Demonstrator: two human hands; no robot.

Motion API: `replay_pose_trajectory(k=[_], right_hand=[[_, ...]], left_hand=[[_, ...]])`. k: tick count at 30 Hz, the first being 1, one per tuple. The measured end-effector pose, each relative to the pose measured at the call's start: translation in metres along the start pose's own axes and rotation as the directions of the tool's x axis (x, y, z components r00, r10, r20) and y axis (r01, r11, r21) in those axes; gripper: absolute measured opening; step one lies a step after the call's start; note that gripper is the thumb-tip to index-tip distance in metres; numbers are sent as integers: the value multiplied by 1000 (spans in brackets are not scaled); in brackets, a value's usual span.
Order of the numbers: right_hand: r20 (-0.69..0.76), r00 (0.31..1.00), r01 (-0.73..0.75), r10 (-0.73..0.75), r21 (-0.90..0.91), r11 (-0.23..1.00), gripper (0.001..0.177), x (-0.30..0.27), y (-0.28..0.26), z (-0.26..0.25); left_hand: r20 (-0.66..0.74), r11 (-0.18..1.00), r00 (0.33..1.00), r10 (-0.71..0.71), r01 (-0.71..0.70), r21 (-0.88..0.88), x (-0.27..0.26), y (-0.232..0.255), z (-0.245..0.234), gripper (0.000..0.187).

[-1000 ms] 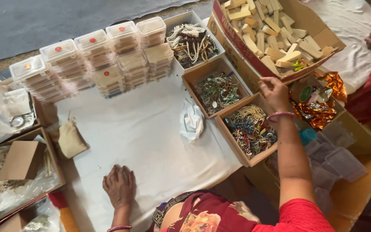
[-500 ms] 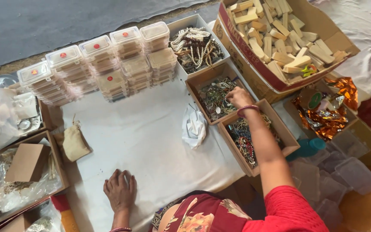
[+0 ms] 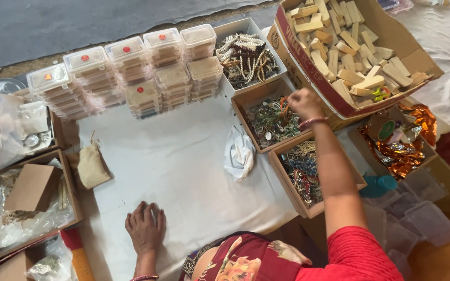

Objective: The person wipes a red beaded necklace with a white cloth on a table. They then place the necklace into a small plastic container and put the container into a small cloth pouch. The person also wipes the outside of the plastic container with the cloth.

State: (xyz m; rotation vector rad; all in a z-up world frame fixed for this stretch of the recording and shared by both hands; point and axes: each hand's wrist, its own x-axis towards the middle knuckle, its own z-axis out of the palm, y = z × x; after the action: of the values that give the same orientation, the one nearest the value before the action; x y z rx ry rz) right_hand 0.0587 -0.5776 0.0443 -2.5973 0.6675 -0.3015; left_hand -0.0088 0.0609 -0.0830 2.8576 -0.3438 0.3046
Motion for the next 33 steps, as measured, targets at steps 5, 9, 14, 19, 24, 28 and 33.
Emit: replay_pose_trajectory(k=[5, 9, 14, 19, 24, 28, 33], right_hand=[[-46, 998, -24, 42, 328, 944, 16, 2, -49, -100], [-55, 998, 19, 23, 665, 747, 11, 6, -79, -147], [-37, 999, 43, -22, 773, 633, 8, -13, -136, -191], [23, 991, 83, -130, 658, 749, 8, -40, -188, -187], [350, 897, -7, -271, 624, 782, 14, -78, -237, -118], [557, 778, -221, -292, 676, 703, 15, -109, -257, -31], [659, 729, -372, -185, 608, 701, 22, -108, -239, 62]], left_hand=[[22, 1000, 1000, -2, 2, 20, -3, 1, -3, 44], [-4, 1000, 1000, 7, -6, 15, -4, 3, -6, 44], [-55, 1000, 998, 20, -21, -16, -6, 0, -2, 44], [-79, 999, 997, 12, -16, -45, -6, -4, 8, 45], [-15, 991, 1000, 11, -12, -130, -5, -18, 29, 45], [39, 984, 999, 32, -25, -176, -5, -25, 15, 47], [16, 955, 990, 140, -131, -264, -6, -54, 22, 39]])
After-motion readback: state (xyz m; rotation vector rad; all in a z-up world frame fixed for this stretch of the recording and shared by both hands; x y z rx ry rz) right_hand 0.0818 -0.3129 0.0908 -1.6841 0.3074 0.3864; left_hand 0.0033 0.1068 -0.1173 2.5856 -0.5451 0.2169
